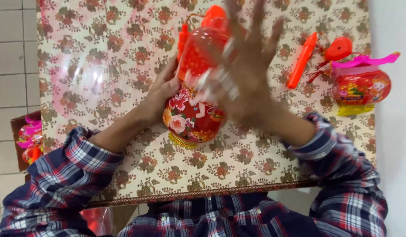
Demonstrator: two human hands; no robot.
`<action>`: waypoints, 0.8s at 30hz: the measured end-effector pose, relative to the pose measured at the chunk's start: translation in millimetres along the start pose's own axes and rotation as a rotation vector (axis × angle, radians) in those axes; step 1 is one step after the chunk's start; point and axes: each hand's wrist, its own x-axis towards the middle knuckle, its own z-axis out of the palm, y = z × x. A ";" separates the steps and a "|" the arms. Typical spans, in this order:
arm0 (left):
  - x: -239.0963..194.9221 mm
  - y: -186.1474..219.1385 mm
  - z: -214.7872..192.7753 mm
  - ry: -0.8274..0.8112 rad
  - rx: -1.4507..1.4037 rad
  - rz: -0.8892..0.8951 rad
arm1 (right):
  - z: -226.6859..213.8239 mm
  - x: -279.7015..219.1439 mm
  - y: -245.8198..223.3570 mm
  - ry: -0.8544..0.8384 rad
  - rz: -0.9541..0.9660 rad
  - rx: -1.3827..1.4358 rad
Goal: Assembling plastic decorative toys by applying glue to small components and attaching them to the main body.
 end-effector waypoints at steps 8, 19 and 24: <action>2.8 -0.7 -0.8 0.015 -0.042 0.018 | 18.5 -4.9 -3.2 0.229 -0.094 0.205; 1.6 -2.0 -7.1 -0.053 -0.012 0.067 | 4.2 4.8 15.6 0.045 -0.282 0.007; -1.6 -4.7 -9.3 -0.021 -0.005 0.019 | 15.5 -10.6 16.4 0.147 -0.033 -0.083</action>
